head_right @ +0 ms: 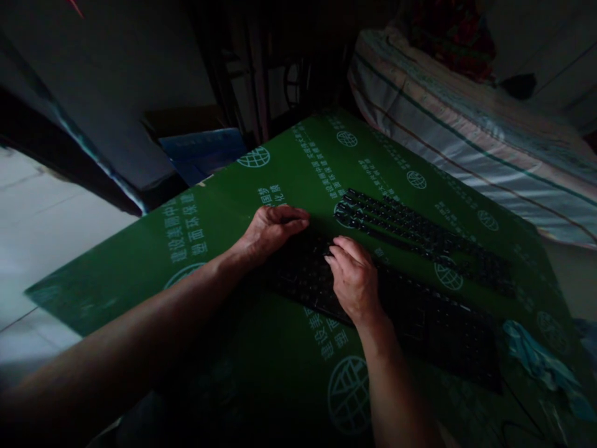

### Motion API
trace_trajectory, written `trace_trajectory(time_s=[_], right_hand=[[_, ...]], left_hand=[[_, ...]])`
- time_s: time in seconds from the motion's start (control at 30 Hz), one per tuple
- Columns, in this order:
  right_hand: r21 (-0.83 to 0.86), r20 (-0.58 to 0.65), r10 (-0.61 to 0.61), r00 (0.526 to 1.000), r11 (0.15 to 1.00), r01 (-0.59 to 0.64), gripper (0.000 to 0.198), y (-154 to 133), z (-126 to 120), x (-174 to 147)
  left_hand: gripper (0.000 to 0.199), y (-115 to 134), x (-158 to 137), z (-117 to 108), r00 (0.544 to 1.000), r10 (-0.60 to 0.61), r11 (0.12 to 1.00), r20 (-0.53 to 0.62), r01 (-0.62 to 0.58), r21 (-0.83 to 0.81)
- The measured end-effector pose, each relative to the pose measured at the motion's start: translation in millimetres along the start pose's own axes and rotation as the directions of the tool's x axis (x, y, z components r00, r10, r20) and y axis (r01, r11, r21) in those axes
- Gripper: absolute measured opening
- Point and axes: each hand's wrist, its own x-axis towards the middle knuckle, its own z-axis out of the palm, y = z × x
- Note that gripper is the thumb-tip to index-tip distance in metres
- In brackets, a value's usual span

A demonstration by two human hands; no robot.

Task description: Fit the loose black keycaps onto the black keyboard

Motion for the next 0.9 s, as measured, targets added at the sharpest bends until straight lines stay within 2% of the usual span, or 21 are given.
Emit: trace_trajectory(time_s=[0.1,0.17,0.4,0.9], right_hand=[[0.075,-0.013,0.040,0.999,0.996,-0.039,0.018,0.2,-3.4,0.7],[0.114,-0.013,0.054,0.998,0.992,-0.052,0.019,0.6,-5.2,0.6],[0.142,-0.015,0.079,0.997,0.987,-0.076,0.018,2.1,-7.3,-1.9],[0.081,-0.020,0.010,1.000,0.997,-0.009,0.017,2.0,-6.4,-3.5]], left_hand=[[0.025,-0.3,2.0,1.0,0.996,-0.091,0.991,-0.012,0.090,-0.099],[0.023,-0.8,3.6,1.5,0.995,-0.102,0.988,-0.019,0.099,-0.121],[0.018,-0.2,5.2,1.5,0.999,-0.048,0.999,0.010,0.048,-0.024],[0.018,5.7,0.8,0.8,1.000,0.001,0.998,0.022,-0.002,0.063]])
